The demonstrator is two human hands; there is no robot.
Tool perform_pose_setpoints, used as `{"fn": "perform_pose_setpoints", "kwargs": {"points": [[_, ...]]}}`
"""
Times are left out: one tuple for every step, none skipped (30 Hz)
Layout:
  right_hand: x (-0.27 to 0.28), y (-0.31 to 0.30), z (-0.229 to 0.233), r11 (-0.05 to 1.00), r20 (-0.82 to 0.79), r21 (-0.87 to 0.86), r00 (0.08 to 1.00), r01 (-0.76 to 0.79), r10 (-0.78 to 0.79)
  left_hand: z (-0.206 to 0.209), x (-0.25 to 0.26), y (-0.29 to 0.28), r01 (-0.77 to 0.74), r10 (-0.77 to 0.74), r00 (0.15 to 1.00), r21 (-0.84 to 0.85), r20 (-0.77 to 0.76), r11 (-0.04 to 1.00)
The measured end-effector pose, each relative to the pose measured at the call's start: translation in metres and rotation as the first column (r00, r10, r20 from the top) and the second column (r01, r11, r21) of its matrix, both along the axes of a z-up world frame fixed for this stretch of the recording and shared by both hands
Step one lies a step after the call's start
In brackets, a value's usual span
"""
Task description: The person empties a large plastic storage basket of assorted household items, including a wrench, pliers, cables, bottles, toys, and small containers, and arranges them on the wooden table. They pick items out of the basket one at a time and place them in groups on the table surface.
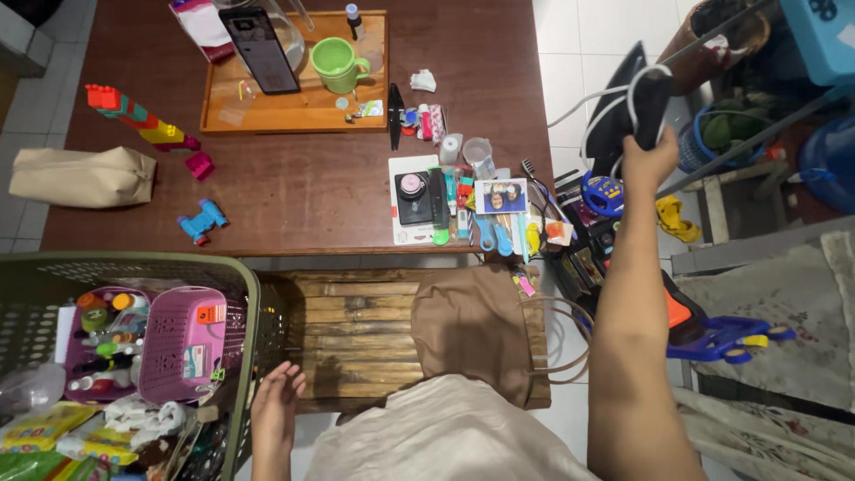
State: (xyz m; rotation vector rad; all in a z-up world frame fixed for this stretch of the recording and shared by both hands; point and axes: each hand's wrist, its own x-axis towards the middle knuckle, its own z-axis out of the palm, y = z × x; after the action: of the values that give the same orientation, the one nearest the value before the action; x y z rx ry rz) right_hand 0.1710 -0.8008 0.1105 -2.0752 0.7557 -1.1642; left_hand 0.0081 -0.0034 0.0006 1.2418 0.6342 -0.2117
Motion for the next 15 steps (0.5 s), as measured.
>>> {"fn": "perform_pose_setpoints", "kwargs": {"points": [[-0.005, 0.000, 0.000, 1.000, 0.045, 0.014, 0.999, -0.002, 0.002, 0.000, 0.002, -0.001, 0.003, -0.003, 1.000, -0.007, 0.003, 1.000], [-0.009, -0.004, 0.001, 0.999, 0.083, 0.035, 0.996, -0.042, 0.039, 0.001, 0.004, -0.002, 0.007, -0.007, 1.000, -0.013, 0.005, 1.000], [-0.015, -0.009, 0.003, 0.995, 0.122, 0.056, 0.990, -0.082, 0.074, 0.002, 0.005, -0.004, 0.014, -0.014, 1.000, -0.011, 0.014, 1.000], [-0.019, -0.012, 0.004, 0.990, 0.161, 0.074, 0.981, -0.122, 0.109, 0.004, 0.006, -0.005, 0.022, -0.021, 1.000, -0.008, 0.022, 1.000], [-0.024, -0.016, 0.006, 0.992, 0.175, 0.066, 0.980, -0.109, 0.096, 0.006, 0.007, -0.007, 0.028, -0.028, 0.999, -0.006, 0.030, 1.000], [-0.031, -0.023, 0.009, 0.994, 0.190, 0.057, 0.978, -0.096, 0.084, 0.009, 0.008, -0.010, 0.034, -0.034, 0.999, -0.004, 0.029, 0.999], [-0.035, -0.026, 0.011, 0.995, 0.205, 0.048, 0.976, -0.084, 0.073, 0.013, 0.009, -0.013, 0.039, -0.039, 0.999, -0.002, 0.028, 0.999], [-0.040, -0.031, 0.016, 0.998, 0.240, -0.016, 0.969, -0.057, 0.060, 0.018, 0.011, -0.017, 0.043, -0.043, 0.999, -0.001, 0.028, 0.999], [-0.045, -0.037, 0.024, 0.996, 0.277, -0.081, 0.959, -0.029, 0.050, 0.024, 0.013, -0.021, 0.056, -0.056, 0.998, 0.001, 0.027, 0.998], [-0.048, -0.039, 0.032, 0.990, 0.315, -0.143, 0.948, 0.002, 0.043, 0.032, 0.014, -0.025, 0.069, -0.069, 0.997, 0.002, 0.026, 0.998], [-0.054, -0.038, 0.041, 0.995, 0.299, -0.097, 0.954, 0.011, 0.019, 0.039, 0.016, -0.030, 0.080, -0.080, 0.996, 0.004, 0.024, 0.997], [-0.064, -0.039, 0.055, 0.998, 0.281, -0.051, 0.960, 0.020, -0.005, 0.047, 0.020, -0.037, 0.108, -0.107, 0.993, -0.008, 0.043, 0.994], [-0.072, -0.036, 0.070, 0.997, 0.353, -0.054, 0.932, -0.062, 0.078, 0.056, 0.023, -0.044, 0.134, -0.133, 0.989, -0.018, 0.060, 0.991], [-0.079, -0.029, 0.086, 0.988, 0.422, -0.063, 0.893, -0.144, 0.157, 0.066, 0.026, -0.051, 0.161, -0.158, 0.984, -0.027, 0.078, 0.987], [-0.087, -0.020, 0.104, 0.980, 0.439, -0.142, 0.878, -0.142, 0.191, 0.077, 0.029, -0.059, 0.198, -0.192, 0.977, -0.055, 0.097, 0.979]]}}
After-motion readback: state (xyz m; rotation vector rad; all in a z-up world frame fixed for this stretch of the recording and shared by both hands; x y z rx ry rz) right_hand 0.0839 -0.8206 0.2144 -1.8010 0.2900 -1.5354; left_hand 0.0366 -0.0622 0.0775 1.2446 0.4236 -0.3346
